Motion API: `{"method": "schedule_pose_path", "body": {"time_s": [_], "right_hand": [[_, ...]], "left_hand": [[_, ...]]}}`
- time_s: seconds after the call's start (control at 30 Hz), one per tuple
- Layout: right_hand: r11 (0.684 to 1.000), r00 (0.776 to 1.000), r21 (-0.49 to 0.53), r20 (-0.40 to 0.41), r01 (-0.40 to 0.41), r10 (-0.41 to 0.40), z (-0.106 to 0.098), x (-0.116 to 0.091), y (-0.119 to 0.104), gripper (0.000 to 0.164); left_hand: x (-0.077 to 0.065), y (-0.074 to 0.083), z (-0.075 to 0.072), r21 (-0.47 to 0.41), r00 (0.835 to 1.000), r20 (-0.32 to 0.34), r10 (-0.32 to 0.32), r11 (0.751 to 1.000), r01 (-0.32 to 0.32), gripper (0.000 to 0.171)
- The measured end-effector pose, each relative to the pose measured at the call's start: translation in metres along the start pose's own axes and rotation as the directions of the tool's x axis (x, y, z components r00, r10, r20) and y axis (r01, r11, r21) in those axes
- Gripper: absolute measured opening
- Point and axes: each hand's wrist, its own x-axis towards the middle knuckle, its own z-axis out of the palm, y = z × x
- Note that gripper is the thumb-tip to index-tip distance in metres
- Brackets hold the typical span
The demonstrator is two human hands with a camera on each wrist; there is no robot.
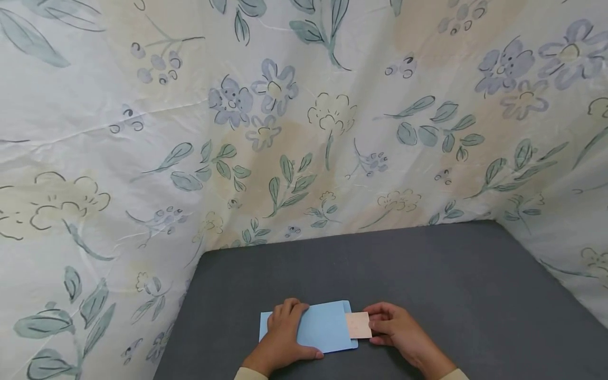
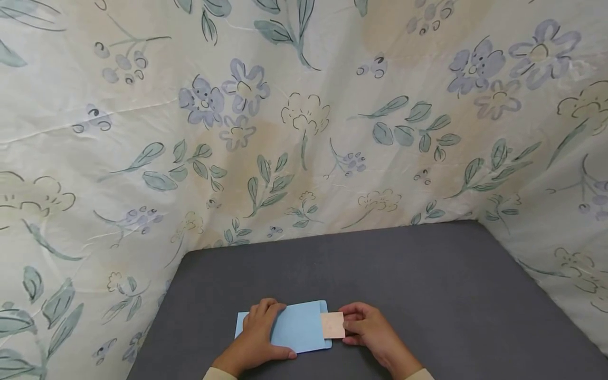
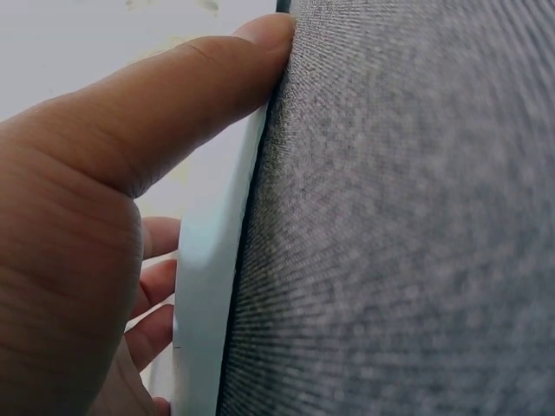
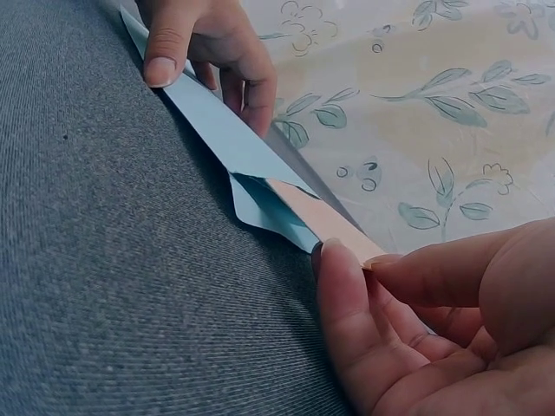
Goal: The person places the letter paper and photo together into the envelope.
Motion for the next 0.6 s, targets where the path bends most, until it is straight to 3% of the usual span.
{"method": "schedule_pose_path", "body": {"time_s": [0.27, 0.6], "right_hand": [[1.000, 1.000, -0.023, -0.017, -0.019, 0.019, 0.0021, 0.0007, -0.0045, 0.034], [1.000, 1.000, -0.001, 0.016, -0.004, 0.004, 0.0059, 0.0066, -0.0045, 0.035]], "left_hand": [[0.0009, 0.0027, -0.0022, -0.011, 1.000, 0.004, -0.009, 1.000, 0.009, 0.106], [0.0046, 0.0012, -0.0055, -0.002, 1.000, 0.002, -0.004, 1.000, 0.004, 0.106]]}}
